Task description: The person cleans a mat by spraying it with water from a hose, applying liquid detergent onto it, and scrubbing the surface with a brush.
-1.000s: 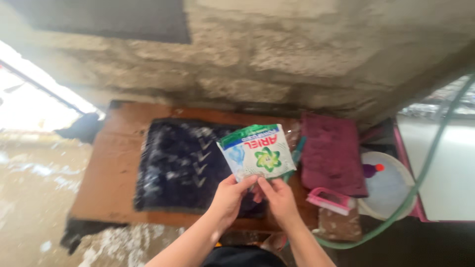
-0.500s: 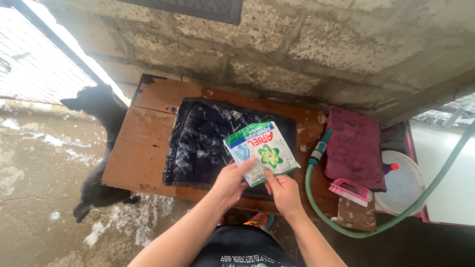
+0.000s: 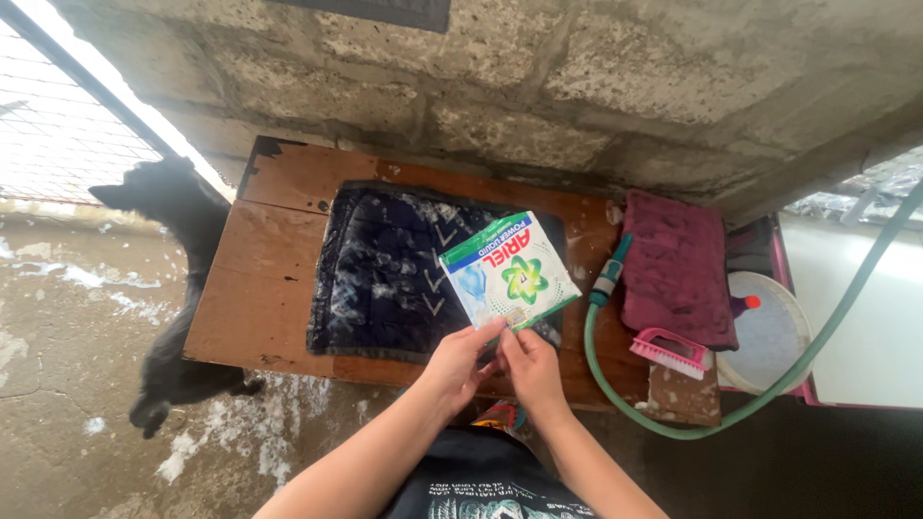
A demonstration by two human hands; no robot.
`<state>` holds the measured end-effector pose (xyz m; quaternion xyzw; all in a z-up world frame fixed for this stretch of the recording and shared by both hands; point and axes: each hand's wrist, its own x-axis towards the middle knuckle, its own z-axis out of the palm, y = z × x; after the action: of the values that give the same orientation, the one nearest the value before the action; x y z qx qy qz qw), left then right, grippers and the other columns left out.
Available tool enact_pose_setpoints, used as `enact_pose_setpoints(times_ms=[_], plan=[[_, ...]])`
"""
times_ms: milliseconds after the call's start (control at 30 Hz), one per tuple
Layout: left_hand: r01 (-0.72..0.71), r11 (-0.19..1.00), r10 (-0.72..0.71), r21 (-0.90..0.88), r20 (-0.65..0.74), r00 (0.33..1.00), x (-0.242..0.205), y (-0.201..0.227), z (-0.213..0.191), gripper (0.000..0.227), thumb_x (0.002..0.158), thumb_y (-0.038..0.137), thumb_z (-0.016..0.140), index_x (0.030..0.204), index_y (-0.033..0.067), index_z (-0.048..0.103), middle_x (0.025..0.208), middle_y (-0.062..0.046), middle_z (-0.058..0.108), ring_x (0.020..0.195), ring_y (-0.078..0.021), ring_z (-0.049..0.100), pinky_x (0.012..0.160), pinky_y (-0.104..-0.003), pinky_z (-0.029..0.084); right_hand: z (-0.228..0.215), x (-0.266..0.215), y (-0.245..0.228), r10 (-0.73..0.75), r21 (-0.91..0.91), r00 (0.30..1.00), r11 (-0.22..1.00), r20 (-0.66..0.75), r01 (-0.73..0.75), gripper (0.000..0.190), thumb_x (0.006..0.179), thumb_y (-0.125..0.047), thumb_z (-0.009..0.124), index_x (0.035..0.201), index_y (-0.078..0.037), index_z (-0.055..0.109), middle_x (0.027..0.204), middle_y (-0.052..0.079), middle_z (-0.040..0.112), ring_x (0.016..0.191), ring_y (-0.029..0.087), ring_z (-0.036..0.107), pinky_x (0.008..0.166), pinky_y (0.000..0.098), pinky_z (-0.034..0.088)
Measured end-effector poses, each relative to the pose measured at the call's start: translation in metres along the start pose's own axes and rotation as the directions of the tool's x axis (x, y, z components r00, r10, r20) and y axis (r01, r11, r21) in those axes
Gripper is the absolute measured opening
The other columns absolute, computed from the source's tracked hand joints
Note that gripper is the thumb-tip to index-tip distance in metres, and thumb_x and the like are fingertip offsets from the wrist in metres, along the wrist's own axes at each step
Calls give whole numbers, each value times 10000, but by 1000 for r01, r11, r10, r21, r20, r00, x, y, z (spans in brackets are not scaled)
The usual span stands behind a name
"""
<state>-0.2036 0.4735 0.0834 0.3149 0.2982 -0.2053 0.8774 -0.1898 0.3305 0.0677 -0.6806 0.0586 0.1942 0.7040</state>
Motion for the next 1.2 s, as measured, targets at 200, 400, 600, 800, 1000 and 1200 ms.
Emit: enact_pose_setpoints(times_ms=[200, 400, 600, 800, 1000, 1200], plan=[[8, 994, -10, 107, 16, 1000, 1, -5, 5, 245, 943, 321, 677, 1122, 163, 728, 1076, 30, 686, 1043, -108, 567, 890, -343, 398, -4, 8, -2, 120, 55, 987, 992, -109, -115, 249, 958, -157, 590, 748, -24, 610, 645, 8, 583, 527, 76, 461, 471, 257, 338], [-36, 994, 40, 100, -42, 998, 19, -15, 4, 268, 927, 293, 692, 1145, 144, 739, 1095, 61, 715, 1016, -75, 563, 858, -319, 387, 5, 14, 14, 60, 73, 969, 996, -238, -44, 262, 884, -108, 583, 670, 18, 665, 617, 55, 651, 520, 153, 609, 490, 309, 500], [-131, 990, 138, 50, -167, 976, 47, -4, -26, 220, 941, 247, 735, 1086, 85, 703, 1040, 15, 730, 952, -104, 607, 807, -313, 438, -11, 10, 33, -229, -190, 966, 960, -121, 204, 288, 966, -115, 578, 709, 16, 585, 687, 38, 546, 631, 85, 475, 563, 272, 382], [-134, 990, 132, -36, -50, 990, 31, -20, -5, 226, 906, 200, 734, 1079, 54, 748, 1046, -15, 760, 937, -111, 638, 806, -260, 475, -3, 21, 26, 68, 73, 996, 995, -64, -63, 246, 922, -168, 553, 812, -22, 717, 748, -14, 663, 654, 57, 570, 588, 259, 463], [-124, 992, 126, 24, -122, 984, 31, -4, -3, 254, 911, 217, 736, 1102, 49, 746, 1058, -17, 748, 892, -95, 625, 756, -264, 418, -3, 22, 40, -84, -299, 985, 953, -148, 37, 386, 935, -203, 588, 677, 76, 655, 601, 53, 591, 584, 105, 522, 534, 321, 411], [-84, 987, 89, 139, -32, 996, 26, -3, -4, 283, 862, 198, 762, 1102, 49, 748, 1053, -41, 764, 885, -135, 682, 752, -302, 475, -1, 16, 40, -108, -165, 993, 980, 39, 113, 326, 947, -185, 500, 760, 26, 663, 683, 66, 674, 642, 116, 599, 590, 300, 469]])
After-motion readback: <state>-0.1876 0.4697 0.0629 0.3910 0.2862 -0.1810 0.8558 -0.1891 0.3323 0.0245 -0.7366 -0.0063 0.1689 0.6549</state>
